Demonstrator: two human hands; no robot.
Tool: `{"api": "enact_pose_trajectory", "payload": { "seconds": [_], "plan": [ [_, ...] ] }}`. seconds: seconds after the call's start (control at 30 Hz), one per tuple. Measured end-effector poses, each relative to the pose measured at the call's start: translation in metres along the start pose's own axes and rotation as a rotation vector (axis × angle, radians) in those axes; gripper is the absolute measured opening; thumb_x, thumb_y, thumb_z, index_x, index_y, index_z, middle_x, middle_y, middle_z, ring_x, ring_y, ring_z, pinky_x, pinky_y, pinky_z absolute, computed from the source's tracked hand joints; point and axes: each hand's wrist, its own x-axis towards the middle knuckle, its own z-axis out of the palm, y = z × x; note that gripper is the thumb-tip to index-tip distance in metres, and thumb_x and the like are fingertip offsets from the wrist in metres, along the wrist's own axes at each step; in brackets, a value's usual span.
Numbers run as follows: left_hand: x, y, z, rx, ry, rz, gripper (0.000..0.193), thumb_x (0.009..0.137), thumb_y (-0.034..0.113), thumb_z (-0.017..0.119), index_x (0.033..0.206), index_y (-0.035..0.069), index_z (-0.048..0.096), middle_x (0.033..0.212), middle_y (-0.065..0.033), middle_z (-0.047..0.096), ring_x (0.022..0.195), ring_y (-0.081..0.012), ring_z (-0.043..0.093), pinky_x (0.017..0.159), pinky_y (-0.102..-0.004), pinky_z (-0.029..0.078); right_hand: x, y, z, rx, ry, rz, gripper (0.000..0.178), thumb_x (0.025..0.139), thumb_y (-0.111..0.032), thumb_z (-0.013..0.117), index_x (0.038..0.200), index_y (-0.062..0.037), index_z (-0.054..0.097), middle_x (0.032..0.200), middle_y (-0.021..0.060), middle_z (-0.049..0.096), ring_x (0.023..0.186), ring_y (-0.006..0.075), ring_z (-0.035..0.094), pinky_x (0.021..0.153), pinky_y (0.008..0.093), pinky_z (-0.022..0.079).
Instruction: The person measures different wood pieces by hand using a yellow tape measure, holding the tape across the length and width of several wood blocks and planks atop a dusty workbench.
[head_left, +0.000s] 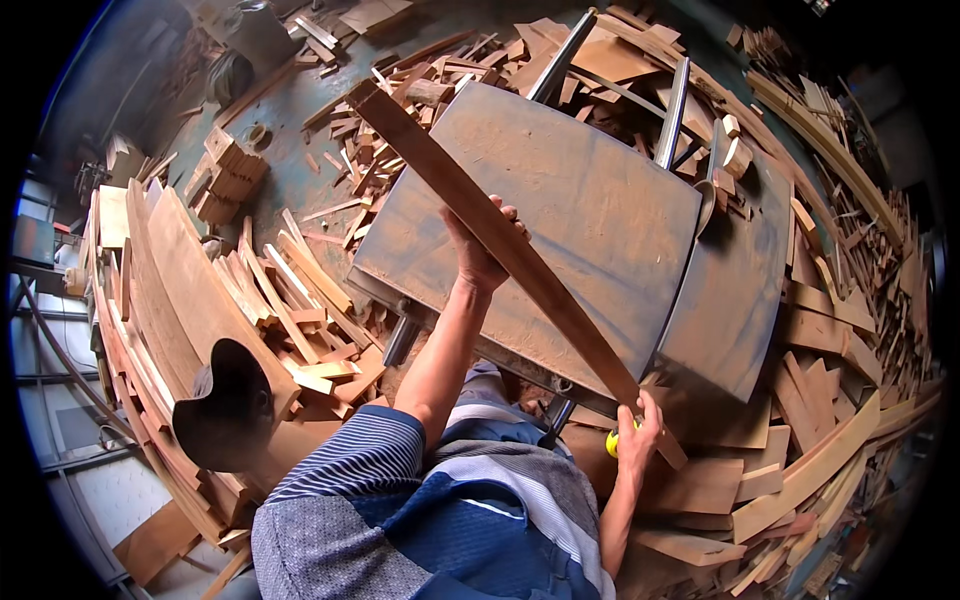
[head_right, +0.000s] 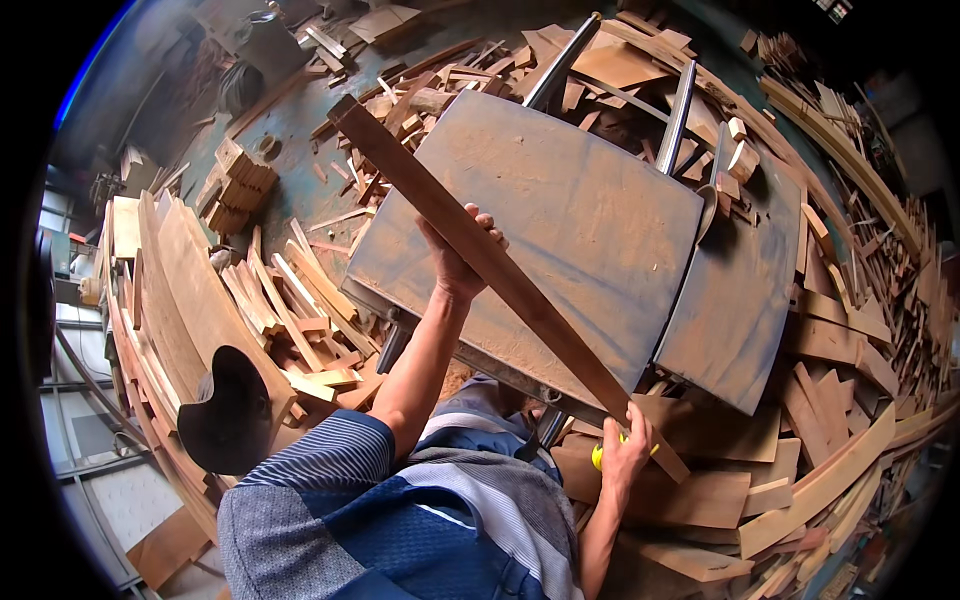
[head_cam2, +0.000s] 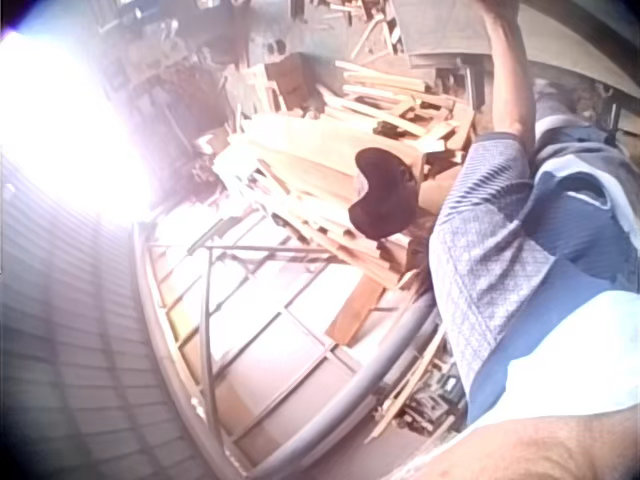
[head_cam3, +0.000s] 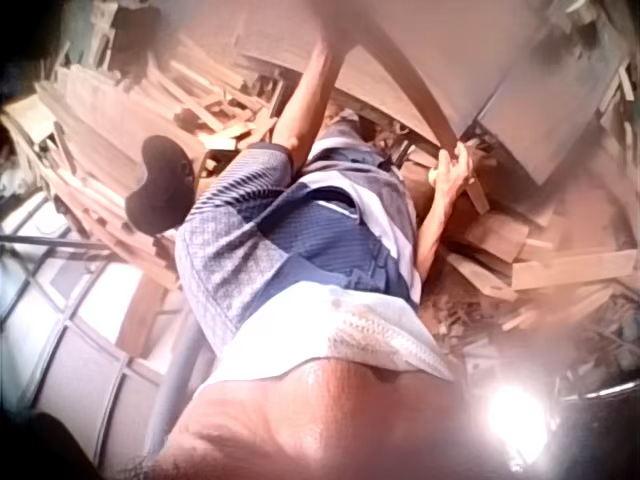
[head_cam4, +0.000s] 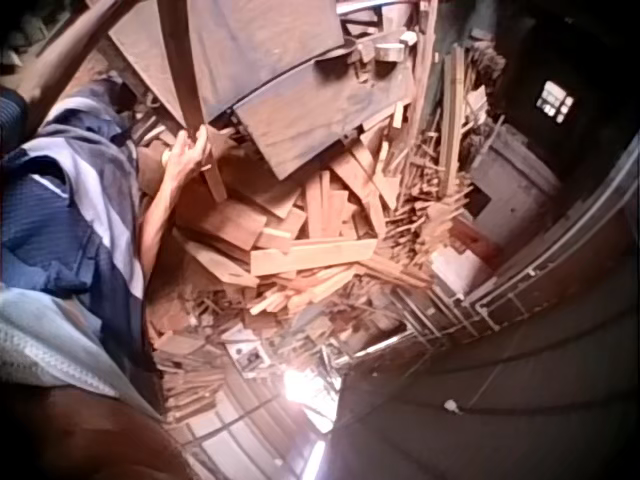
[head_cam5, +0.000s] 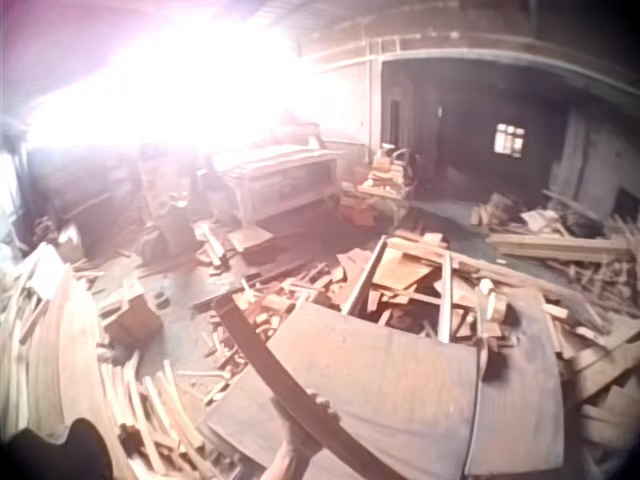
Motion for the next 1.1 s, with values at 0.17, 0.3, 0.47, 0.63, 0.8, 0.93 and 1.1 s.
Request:
{"api": "enact_pose_trajectory", "payload": {
  "seconds": [0.17,0.3,0.47,0.63,0.8,0.93,1.1],
  "plan": [
    [-0.001,0.007,-0.006,0.018,0.052,0.020,0.086,0.080,0.093,0.050,0.110,0.014,0.064,0.098,-0.0042,0.067,0.086,-0.0264,0.065,0.083,-0.0438,0.053,0.008,-0.013,0.014,0.093,-0.037,0.002,0.039,0.086,-0.014,0.073,0.122,0.0012,0.069,0.106,0.0164,0.071,0.100,0.0310,0.068,0.092,0.0410,0.053],
    [-0.011,0.010,-0.033,0.077,0.296,0.105,0.087,0.076,0.094,0.053,0.105,0.012,0.064,0.094,-0.0046,0.067,0.083,-0.0262,0.063,0.083,-0.0435,0.053,-0.016,-0.010,0.007,0.136,-0.045,0.164,0.036,0.087,-0.017,0.074,0.118,0.0027,0.071,0.093,0.0124,0.074,0.088,0.0218,0.069,0.086,0.0359,0.054],
    [-0.024,0.022,-0.066,0.027,0.397,0.116,0.091,0.072,0.096,0.055,0.099,0.010,0.065,0.090,-0.0060,0.066,0.082,-0.0274,0.063,0.082,-0.0449,0.053,-0.065,0.035,0.011,0.151,-0.068,0.329,0.036,0.087,-0.019,0.074,0.117,0.0024,0.072,0.093,0.0135,0.075,0.088,0.0218,0.070,0.086,0.0349,0.054],
    [-0.030,0.022,-0.074,0.071,0.516,0.153,0.090,0.076,0.093,0.055,0.105,0.008,0.064,0.092,-0.0084,0.067,0.086,-0.0305,0.066,0.085,-0.0497,0.054,-0.098,0.051,0.012,0.155,-0.077,0.421,0.038,0.088,-0.022,0.073,0.117,0.0020,0.072,0.099,0.0173,0.076,0.092,0.0247,0.071,0.087,0.0357,0.055],
    [-0.016,0.029,-0.085,0.284,0.696,0.201,0.074,0.086,0.075,0.066,0.113,0.007,0.059,0.095,-0.0093,0.066,0.092,-0.0320,0.070,0.087,-0.0509,0.059,-0.110,0.053,0.014,0.183,-0.089,0.456,0.039,0.090,-0.023,0.072,0.119,0.0037,0.071,0.103,0.0192,0.075,0.093,0.0259,0.071,0.088,0.0362,0.054],
    [-0.013,0.033,-0.098,0.446,0.785,0.196,0.072,0.082,0.066,0.078,0.116,0.006,0.060,0.097,-0.0081,0.068,0.089,-0.0288,0.071,0.078,-0.0434,0.063,-0.110,0.052,0.016,0.183,-0.099,0.467,0.039,0.091,-0.023,0.071,0.119,0.0035,0.071,0.106,0.0198,0.075,0.096,0.0268,0.071,0.089,0.0365,0.054],
    [0.001,0.029,-0.080,0.868,1.089,0.135,0.078,0.079,0.068,0.080,0.109,-0.001,0.063,0.099,-0.0104,0.069,0.081,-0.0234,0.069,0.065,-0.0371,0.058,-0.114,0.065,0.022,0.168,-0.106,0.434,0.040,0.091,-0.024,0.071,0.120,0.0030,0.070,0.108,0.0206,0.075,0.100,0.0281,0.072,0.091,0.0367,0.054]
  ]
}}
